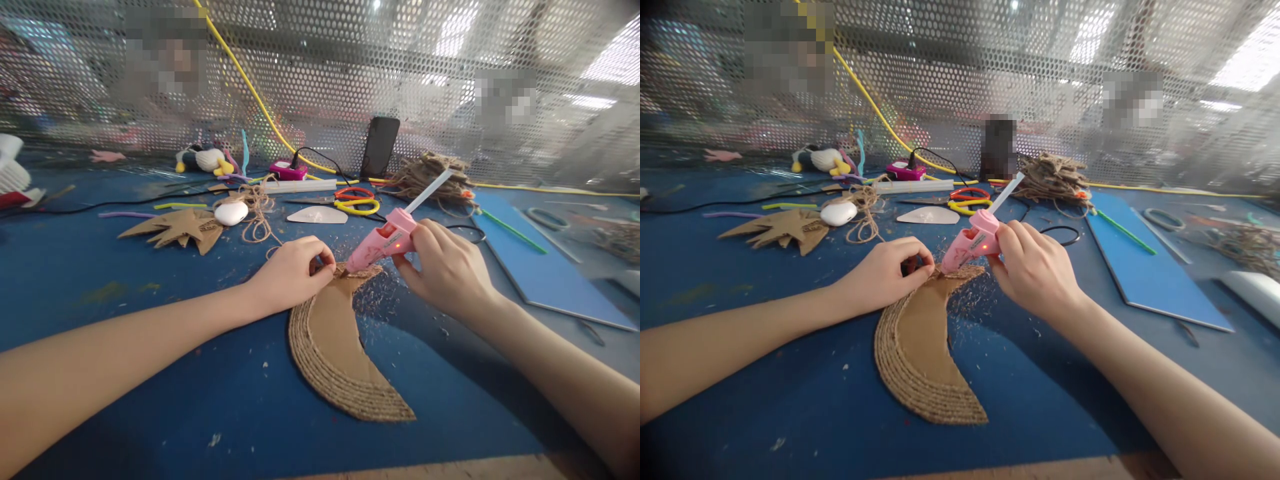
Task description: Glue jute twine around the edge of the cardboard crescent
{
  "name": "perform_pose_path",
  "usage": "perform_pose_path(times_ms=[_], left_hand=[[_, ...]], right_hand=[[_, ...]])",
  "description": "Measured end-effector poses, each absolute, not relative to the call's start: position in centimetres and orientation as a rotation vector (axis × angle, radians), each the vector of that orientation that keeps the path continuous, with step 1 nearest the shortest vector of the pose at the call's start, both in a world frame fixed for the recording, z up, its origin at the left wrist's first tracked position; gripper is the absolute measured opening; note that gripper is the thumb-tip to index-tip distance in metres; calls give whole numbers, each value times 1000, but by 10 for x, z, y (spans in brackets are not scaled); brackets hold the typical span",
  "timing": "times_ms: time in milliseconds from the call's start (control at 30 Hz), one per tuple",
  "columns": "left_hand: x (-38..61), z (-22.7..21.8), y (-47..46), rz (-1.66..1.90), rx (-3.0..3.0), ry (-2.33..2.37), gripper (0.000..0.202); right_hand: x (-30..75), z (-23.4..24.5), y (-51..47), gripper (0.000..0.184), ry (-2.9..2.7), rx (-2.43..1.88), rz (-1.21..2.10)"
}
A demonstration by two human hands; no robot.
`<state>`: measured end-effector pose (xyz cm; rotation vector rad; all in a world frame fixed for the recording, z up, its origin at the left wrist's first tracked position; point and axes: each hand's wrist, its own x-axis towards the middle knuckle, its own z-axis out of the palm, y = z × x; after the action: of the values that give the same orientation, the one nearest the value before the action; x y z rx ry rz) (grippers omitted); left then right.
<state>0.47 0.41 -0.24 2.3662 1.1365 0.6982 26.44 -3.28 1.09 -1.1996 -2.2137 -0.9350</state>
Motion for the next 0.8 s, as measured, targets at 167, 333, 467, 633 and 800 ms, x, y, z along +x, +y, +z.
perform_pose_path(times_ms=[167,333,467,633,800], left_hand=[[4,-2,5,712,2394,1117,8],[4,-1,5,717,2412,1098,8],[4,-2,5,715,2422,1092,8],[5,-2,5,718,2428,1090,8],[4,-2,5,707,2437,1059,6]], right_hand=[[264,11,-32,11,-2220,-1165,-934],[264,11,-32,5,-2224,-1202,-866],[263,11,-33,8,-2225,-1231,-865],[263,11,-33,11,-2231,-1215,-889],[264,13,-33,13,-2224,-1171,-961]])
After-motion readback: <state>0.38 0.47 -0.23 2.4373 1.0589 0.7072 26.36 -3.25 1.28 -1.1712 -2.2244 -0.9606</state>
